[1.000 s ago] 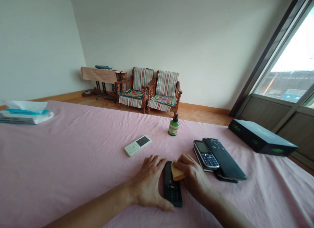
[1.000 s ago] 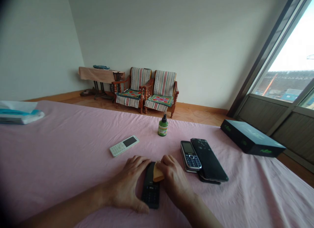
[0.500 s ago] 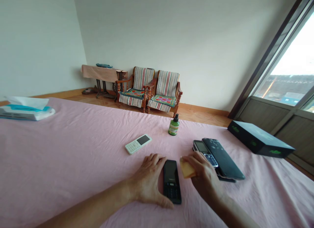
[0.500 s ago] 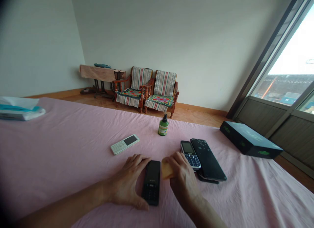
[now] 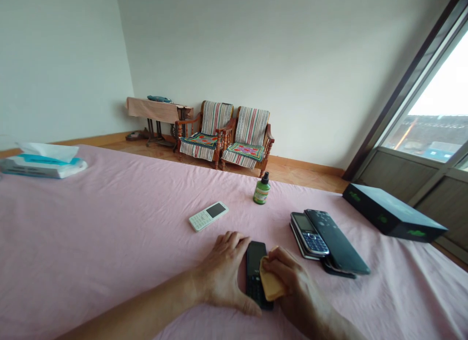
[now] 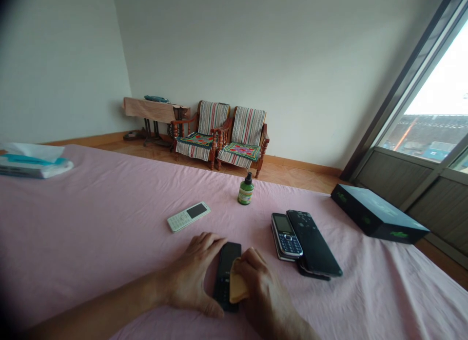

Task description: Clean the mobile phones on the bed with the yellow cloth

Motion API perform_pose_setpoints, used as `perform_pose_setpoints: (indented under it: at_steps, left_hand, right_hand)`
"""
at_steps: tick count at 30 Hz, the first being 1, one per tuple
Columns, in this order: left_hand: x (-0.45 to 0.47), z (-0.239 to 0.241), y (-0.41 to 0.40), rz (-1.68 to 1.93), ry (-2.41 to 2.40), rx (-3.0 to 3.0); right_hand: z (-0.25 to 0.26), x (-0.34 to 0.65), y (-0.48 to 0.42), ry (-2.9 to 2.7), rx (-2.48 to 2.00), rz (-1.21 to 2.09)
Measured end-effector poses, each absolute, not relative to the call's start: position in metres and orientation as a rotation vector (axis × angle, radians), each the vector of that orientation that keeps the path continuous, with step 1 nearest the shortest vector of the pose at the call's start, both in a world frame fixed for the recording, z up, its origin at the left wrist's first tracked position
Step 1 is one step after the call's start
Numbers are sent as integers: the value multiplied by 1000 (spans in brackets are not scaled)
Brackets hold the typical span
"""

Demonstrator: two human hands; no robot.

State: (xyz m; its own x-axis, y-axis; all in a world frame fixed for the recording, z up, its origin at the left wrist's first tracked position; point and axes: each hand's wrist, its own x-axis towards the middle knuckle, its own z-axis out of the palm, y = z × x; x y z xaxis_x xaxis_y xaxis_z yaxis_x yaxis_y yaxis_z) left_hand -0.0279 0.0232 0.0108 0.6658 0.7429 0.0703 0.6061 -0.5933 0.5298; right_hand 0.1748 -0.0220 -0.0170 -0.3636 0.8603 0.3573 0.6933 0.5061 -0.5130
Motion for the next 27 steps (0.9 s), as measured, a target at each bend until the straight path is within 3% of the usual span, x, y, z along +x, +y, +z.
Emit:
perform_pose_setpoints:
  at_steps: [8,17,27]
  left_hand:
    - [-28,13,24,348,1050,2428]
    - [-30,7,28,356,1054,2429]
    - [-30,7,27,395,1045,2448]
  right_hand:
    - [-7,172,9,-2156,-1333,354]
    - [-25,177,-14,-2114,-1313,364]
    - [-3,174,12,-2128,-1511,292]
